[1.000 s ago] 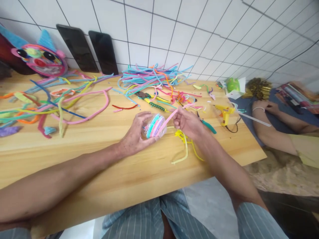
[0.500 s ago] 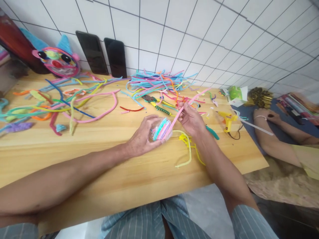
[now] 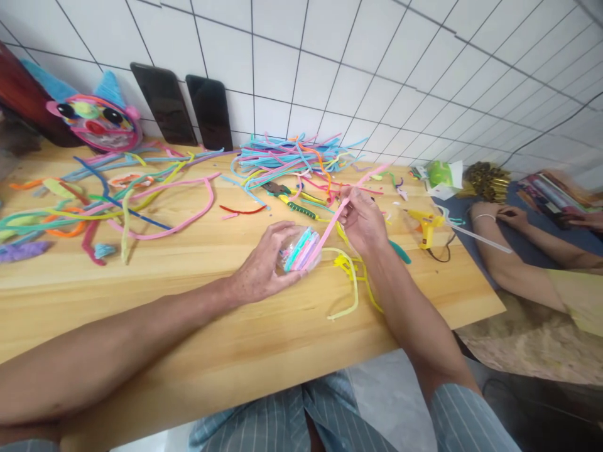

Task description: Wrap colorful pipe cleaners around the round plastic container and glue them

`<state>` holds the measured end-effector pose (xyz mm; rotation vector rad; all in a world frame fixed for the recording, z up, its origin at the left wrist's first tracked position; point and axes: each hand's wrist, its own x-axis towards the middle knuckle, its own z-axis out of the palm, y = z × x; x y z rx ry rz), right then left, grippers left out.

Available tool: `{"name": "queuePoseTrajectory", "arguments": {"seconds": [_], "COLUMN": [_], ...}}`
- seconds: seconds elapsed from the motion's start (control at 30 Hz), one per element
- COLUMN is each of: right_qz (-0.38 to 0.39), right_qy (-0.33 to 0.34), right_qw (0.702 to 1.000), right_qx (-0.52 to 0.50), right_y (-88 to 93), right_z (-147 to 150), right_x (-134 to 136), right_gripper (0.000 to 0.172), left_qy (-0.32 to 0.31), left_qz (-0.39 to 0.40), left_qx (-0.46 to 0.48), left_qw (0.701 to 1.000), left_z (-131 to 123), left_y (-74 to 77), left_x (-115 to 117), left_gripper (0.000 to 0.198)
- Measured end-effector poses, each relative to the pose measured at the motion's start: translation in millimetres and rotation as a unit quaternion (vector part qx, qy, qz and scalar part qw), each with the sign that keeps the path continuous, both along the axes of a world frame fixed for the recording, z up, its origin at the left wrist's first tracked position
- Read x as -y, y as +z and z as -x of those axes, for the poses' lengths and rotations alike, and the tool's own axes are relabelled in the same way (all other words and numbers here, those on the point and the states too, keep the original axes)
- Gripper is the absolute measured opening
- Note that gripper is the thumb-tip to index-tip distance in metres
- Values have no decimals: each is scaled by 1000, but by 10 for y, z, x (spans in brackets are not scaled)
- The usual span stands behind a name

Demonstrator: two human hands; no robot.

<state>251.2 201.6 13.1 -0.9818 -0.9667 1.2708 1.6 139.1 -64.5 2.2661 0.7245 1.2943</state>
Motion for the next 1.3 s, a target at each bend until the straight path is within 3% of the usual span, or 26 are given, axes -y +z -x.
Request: {"name": "queuePoseTrajectory", "arguments": {"seconds": [0.3, 0.53, 0.67, 0.9, 1.03, 1.3], "right_qz": [46, 33, 12, -8, -13, -37], "right_qy": [-16, 113, 154, 119, 100, 85], "right_qw": [999, 990, 980, 985, 985, 984], "right_qx": [-19, 72, 123, 128, 138, 149], "right_y": [166, 28, -95, -175, -204, -181], "right_z": [-124, 101, 221, 253, 291, 350], "right_x": [-124, 226, 412, 449, 476, 513], "right_gripper": [35, 54, 52, 42, 38, 29], "left_qy": [11, 42, 45, 51, 23, 10], "left_qz": [14, 35, 35, 38, 35, 33], "left_qx": [4, 13, 5, -2, 9, 10], "left_qw": [1000, 998, 998, 998, 999, 999], "left_z": [-4, 17, 36, 20, 25, 12], "left_y": [-31, -35, -8, -40, -49, -61], "left_x": [8, -6, -40, -72, -89, -79], "left_gripper": [78, 83, 85, 84, 79, 71]}}
